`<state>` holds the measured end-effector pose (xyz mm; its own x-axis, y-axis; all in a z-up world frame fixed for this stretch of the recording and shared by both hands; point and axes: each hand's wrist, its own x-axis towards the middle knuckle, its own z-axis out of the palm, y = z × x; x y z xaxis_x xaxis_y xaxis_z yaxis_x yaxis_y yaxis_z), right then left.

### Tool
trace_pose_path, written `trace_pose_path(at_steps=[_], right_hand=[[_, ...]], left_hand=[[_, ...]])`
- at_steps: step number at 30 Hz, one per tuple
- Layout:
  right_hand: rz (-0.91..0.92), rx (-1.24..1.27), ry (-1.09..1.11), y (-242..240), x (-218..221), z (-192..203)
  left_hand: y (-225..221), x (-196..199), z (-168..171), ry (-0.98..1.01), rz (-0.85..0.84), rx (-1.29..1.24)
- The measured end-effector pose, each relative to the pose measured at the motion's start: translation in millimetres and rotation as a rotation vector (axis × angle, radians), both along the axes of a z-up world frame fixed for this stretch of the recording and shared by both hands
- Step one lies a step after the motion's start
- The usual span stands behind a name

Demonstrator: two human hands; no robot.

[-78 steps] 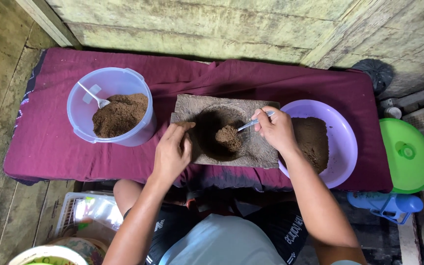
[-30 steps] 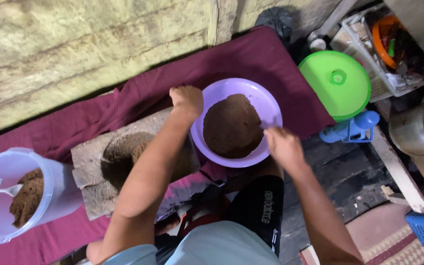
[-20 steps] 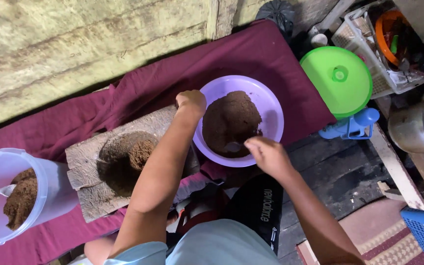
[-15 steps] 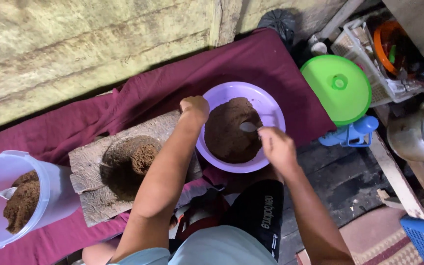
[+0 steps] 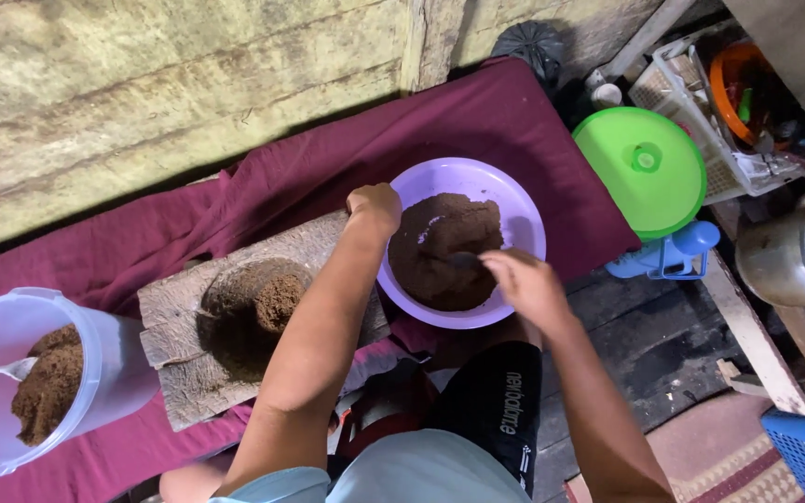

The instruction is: Transferring brown powder between a plastic bucket, a purple bowl, and a stone mortar using a spoon and hands.

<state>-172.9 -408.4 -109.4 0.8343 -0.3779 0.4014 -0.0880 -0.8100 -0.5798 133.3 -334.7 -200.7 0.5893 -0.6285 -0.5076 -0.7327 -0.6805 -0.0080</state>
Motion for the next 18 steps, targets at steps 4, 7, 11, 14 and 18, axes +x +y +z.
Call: trace_pose_path(at_steps=[4,7,11,14,18], right_hand=[[-0.099,-0.177,0.010,-8.2,-29.2,-9.5],[0.027,-0.048,-0.032,29.2,-16.6,3.5],[0.059,0.032,-0.099,31.3,16.7,-17.7],[-0.115,-0.068,-0.110,-7.0,20.8,-37.8],[-0.247,-0.197,-0.228,-31.1,10.9,-31.8]], left_hand=[[0.1,0.8,4.3,0.002,-0.022,0.013],[1.4,-0.7,6.2,-0.005,-0.016,0.005],[4.2,-1.2,7.7,0.015,0.029,-0.007],[1.2,3.7,0.9,0.005,0.024,-0.008],[2.7,0.9,2.5,0.000,-0.003,-0.004]])
